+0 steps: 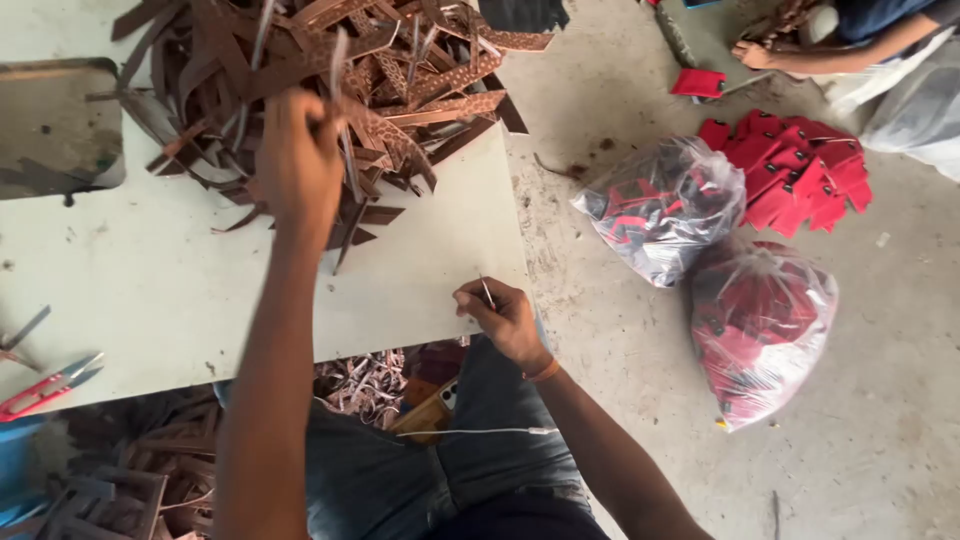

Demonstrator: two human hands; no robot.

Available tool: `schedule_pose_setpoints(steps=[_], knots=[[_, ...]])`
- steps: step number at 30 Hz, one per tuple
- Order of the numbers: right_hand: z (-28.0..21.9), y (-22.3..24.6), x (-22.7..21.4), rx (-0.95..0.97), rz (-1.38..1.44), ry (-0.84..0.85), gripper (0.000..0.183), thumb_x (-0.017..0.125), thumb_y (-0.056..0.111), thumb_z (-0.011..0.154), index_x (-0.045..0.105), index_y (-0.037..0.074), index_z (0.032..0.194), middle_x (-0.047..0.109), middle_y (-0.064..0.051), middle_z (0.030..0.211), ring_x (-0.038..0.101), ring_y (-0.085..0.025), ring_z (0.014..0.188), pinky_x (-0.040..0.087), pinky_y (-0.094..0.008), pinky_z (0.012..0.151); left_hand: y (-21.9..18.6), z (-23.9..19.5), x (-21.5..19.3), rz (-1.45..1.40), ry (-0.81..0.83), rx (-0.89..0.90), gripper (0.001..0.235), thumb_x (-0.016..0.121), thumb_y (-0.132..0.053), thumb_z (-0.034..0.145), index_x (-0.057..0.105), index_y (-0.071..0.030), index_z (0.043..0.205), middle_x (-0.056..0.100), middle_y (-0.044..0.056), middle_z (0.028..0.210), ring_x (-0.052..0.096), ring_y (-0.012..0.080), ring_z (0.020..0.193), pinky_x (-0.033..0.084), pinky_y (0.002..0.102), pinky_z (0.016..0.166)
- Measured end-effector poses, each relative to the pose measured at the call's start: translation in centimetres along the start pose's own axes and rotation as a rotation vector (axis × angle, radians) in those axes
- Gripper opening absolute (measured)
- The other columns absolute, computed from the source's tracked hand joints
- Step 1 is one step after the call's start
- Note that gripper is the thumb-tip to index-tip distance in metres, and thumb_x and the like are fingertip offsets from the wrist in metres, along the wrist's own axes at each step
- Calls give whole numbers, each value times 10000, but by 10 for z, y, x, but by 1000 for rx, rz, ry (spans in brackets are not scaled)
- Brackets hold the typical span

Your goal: Trimming or cutting excess material from leather strips for shoe manufacturing.

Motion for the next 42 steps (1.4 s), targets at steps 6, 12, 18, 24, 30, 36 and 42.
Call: schedule_pose_setpoints(steps=[6,12,18,24,30,36,42], knots=[[7,-17,-7,89,149,-13,298,614,297,1014,732,24,996,733,-44,786,422,-49,478,336,-241,433,-52,-147,-85,-1020,125,-169,173,529,-47,1160,645,-44,1031,731,115,1146,652,176,1026,497,262,818],[-15,34,-3,119,510,-72,408,462,415,1014,680,76,1079,741,-24,855,336,-77,414,273,-262,406,-85,-201,-83,-897,217,-367,171,669,5,967,659,-46,1130,717,83,1117,747,176,1027,646,315,863],[-77,-70,-31,123,426,-59,539,542,387,1213,709,-86,1013,498,9,547,363,-90,405,306,-274,383,-97,-166,-63,-793,535,-142,223,592,77,975,664,-76,1120,699,78,1188,731,231,1038,625,359,861],[-93,-52,-18,419,128,-26,281,629,255,1001,745,22,1106,706,-52,763,438,-69,481,321,-244,431,-77,-154,8,-198,495,193,337,616,109,819,713,-106,1059,599,100,1443,607,304,1242,497,468,1036],[-62,18,-29,-58,-205,-118,203,664,149,992,732,-22,1079,750,-81,790,702,-104,757,551,-273,698,-76,-182,15,-166,283,180,328,616,57,890,692,-74,1181,525,134,1524,613,316,1241,414,488,1158],[7,30,-25,-155,-184,-102,191,678,139,988,724,4,1114,754,-96,832,711,-128,772,546,-279,686,-70,-188,23,-213,272,68,251,608,-15,1003,690,-88,1228,610,55,1461,650,262,1018,441,472,1195],[15,16,-27,-197,-407,-113,213,748,138,876,725,17,1050,722,-178,831,703,-264,671,532,-346,616,-78,-187,18,-209,256,58,211,605,-98,1005,706,-90,1190,628,43,1433,682,281,1134,464,479,1153]])
Point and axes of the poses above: each hand's wrist, its own z-axis towards the middle knuckle, its own x-axis out of the palm, y = z × x, the point moved 1 cm from there along z, towards the middle knuckle
